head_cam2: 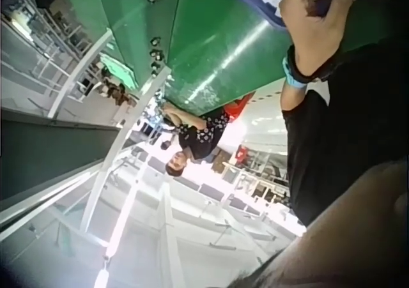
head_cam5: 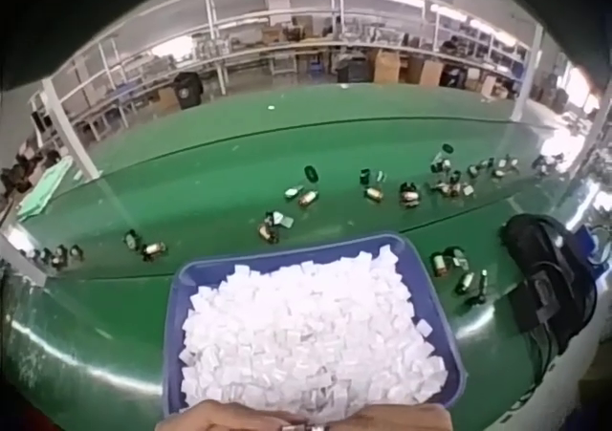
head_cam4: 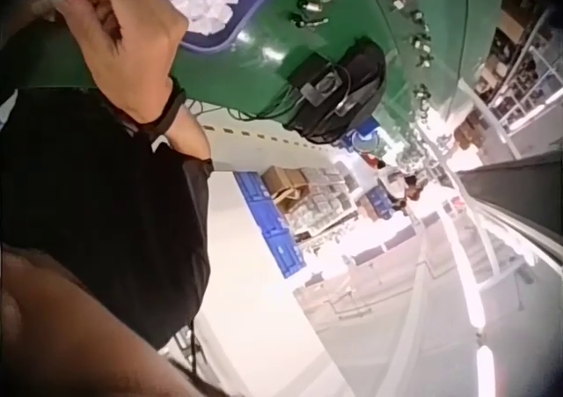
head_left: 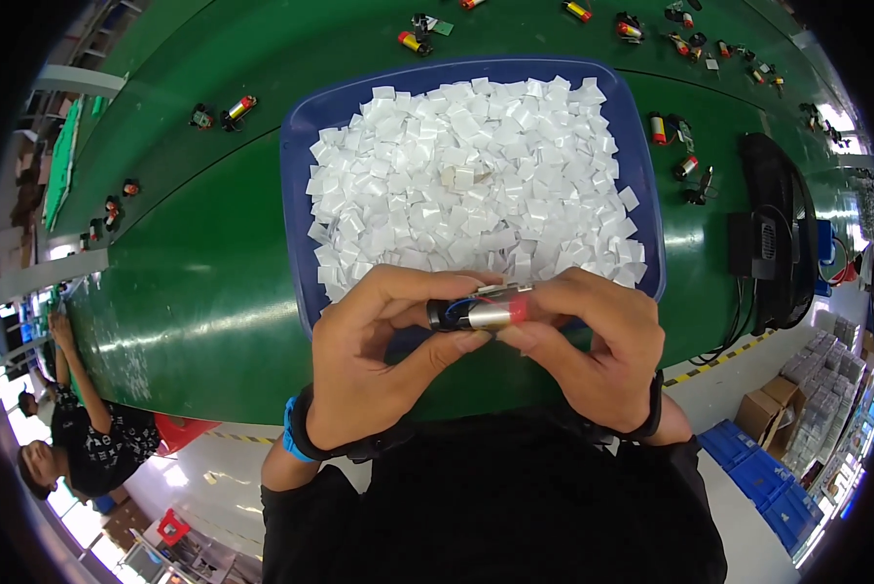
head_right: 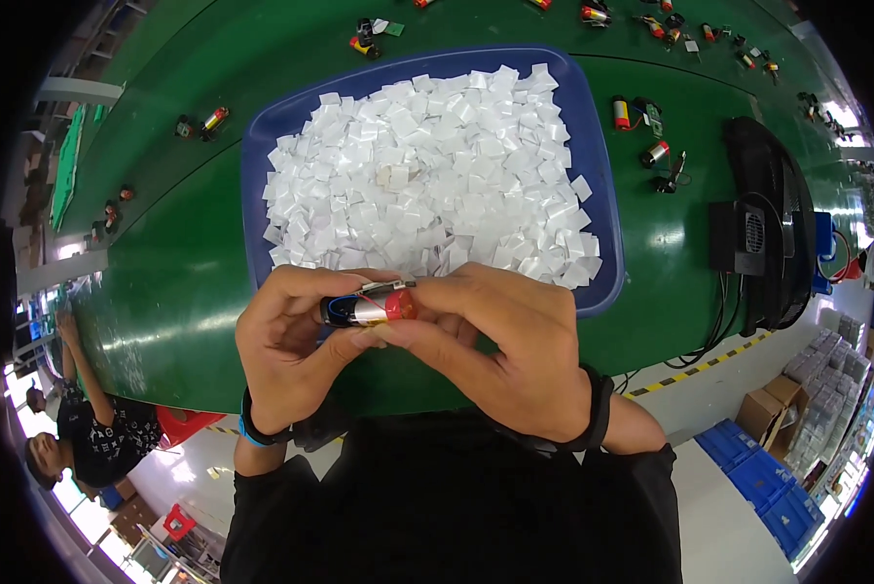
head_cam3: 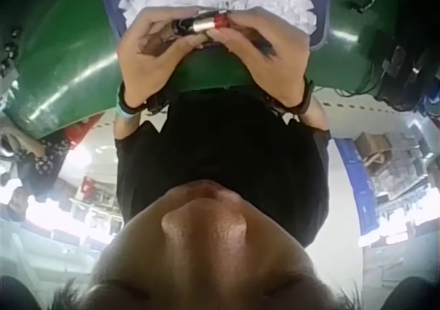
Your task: The person assembles electronic components by picking up a circuit board and a battery, wrapping them together with a white adhesive strip, and placing the finished unit on the table.
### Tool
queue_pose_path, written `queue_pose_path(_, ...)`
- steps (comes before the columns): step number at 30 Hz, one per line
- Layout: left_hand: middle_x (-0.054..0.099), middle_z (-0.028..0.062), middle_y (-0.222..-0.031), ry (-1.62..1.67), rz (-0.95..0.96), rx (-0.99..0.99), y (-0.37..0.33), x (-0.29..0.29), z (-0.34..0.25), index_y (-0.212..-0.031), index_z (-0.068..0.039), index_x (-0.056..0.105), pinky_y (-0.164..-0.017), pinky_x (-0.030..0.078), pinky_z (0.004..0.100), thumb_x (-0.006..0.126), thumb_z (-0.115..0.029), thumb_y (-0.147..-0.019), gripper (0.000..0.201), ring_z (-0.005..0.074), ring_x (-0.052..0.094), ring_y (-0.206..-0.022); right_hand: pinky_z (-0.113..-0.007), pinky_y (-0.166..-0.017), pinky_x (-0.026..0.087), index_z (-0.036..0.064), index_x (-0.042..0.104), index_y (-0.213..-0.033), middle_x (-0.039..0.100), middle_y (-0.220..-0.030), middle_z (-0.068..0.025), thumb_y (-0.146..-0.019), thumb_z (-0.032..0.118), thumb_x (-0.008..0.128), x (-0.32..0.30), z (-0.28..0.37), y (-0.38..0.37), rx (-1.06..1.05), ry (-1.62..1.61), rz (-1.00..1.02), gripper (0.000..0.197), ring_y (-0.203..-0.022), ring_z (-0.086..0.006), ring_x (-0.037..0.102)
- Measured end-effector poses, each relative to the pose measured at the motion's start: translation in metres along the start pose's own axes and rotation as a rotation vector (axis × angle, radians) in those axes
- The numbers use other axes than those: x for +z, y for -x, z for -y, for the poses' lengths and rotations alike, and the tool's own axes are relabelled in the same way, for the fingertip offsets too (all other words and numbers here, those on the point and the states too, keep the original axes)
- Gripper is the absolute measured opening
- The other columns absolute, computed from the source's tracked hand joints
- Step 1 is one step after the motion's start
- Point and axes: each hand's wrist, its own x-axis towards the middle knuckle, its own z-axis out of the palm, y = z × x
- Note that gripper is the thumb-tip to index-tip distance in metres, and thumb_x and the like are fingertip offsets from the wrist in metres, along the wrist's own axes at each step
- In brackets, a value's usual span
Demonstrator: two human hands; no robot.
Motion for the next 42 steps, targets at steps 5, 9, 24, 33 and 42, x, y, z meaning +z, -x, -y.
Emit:
queue_pose_path(5, 0.068, 0.0173, -0.107, -0.154, -0.030, -0.020, 0.002, -0.002, -0.004, -0.118, 0.003, 0.059, -0.076, 0.055, 0.0276, 0.074, 0.002, -0.081, 0.039, 0.0211, 0.067, -0.096, -0.021, -0.052, 0.047, -0.0047, 0.066, -0.098, 0.069, -0.078, -0.0133, -0.078, 0.002, 0.078, 0.004, 0.007, 0.003, 0.075, -0.084, -0.004, 0.024, -0.060, -0.0148, 0.066)
queue_pose_path(9, 0.070, 0.0168, -0.103, -0.435, 0.040, 0.179, -0.002, -0.004, -0.005, -0.115, 0.003, 0.063, -0.069, 0.054, 0.0267, 0.077, 0.001, -0.078, 0.040, 0.0213, 0.067, -0.086, -0.021, -0.050, 0.047, -0.0062, 0.066, -0.097, 0.069, -0.079, -0.0143, -0.081, 0.001, 0.075, 0.011, 0.006, 0.007, 0.164, -0.338, -0.103, 0.020, -0.059, -0.0145, 0.066)
queue_pose_path(24, 0.063, 0.0132, -0.109, 0.183, 0.159, -0.388, -0.004, -0.007, -0.029, -0.118, 0.004, 0.059, -0.056, 0.054, 0.0219, 0.064, 0.004, -0.089, 0.029, 0.0142, 0.064, -0.081, -0.024, -0.049, 0.051, 0.0060, 0.072, -0.093, 0.060, -0.070, -0.0019, -0.059, 0.020, 0.090, -0.011, -0.010, -0.003, -0.430, 0.344, -0.002, 0.041, -0.058, -0.0162, 0.064)
queue_pose_path(33, 0.065, 0.0189, -0.100, 0.237, 0.158, -0.520, -0.009, -0.005, -0.026, -0.110, 0.009, 0.057, -0.050, 0.052, 0.0239, 0.062, 0.007, -0.085, 0.026, 0.0158, 0.063, -0.064, -0.025, -0.049, 0.052, 0.0058, 0.071, -0.091, 0.061, -0.072, -0.0016, -0.058, 0.023, 0.090, -0.016, -0.019, 0.003, -0.417, 0.312, 0.024, 0.042, -0.057, -0.0170, 0.064)
queue_pose_path(42, 0.065, 0.0161, -0.102, 0.097, 0.141, -0.533, -0.014, -0.001, -0.027, -0.108, 0.007, 0.058, -0.049, 0.051, 0.0221, 0.065, 0.003, -0.086, 0.023, 0.0122, 0.063, -0.068, -0.026, -0.052, 0.051, 0.0058, 0.072, -0.097, 0.059, -0.074, -0.0018, -0.059, 0.022, 0.089, -0.014, -0.014, -0.002, -0.412, 0.400, 0.053, 0.045, -0.063, -0.0165, 0.064)
